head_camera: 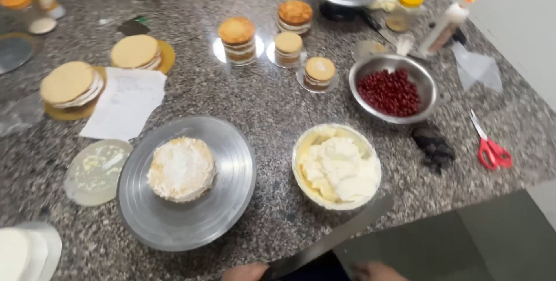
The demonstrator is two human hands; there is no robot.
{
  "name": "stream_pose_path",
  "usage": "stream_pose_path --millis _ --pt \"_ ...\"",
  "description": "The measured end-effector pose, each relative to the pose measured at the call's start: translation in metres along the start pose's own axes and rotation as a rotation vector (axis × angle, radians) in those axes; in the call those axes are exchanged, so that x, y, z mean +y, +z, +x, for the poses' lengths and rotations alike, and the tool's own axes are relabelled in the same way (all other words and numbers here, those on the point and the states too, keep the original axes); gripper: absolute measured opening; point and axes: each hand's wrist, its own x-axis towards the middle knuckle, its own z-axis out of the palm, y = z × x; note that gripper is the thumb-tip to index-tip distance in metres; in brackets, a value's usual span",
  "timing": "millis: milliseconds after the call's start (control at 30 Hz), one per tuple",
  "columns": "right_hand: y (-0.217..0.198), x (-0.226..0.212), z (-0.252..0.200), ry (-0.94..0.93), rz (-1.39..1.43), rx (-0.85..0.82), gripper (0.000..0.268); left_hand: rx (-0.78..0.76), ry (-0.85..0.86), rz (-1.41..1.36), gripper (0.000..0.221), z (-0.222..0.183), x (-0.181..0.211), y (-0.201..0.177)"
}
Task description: Apply frosting to the sides and top of a layer cake using a spatula and turntable.
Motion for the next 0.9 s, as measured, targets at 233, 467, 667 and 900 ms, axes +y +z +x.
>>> stream_pose_path --millis 233,467,667,900 --pt "-0.302 -0.158 -0.158 -0.467 2.022 -0.414 0.055 -0.058 0.369 -0.079 0.035 -0.021 0.282 -0.085" --pt "-0.35 -0.033 -0.116 -0.311 1.397 0.211 0.025 0.257 0.447 -0.071 0.043 0.027 0.267 -0.077" --pt "-0.492 -0.041 -0.139 -0.276 -0.129 0.501 0.068 0.622 0.303 0.054 0.129 0.091 0.26 -0.13" --pt "-0.453 -0.113 -0.121 -0.316 -0.612 0.132 0.064 0.637 0.378 0.084 0.112 0.128 0.308 -0.117"
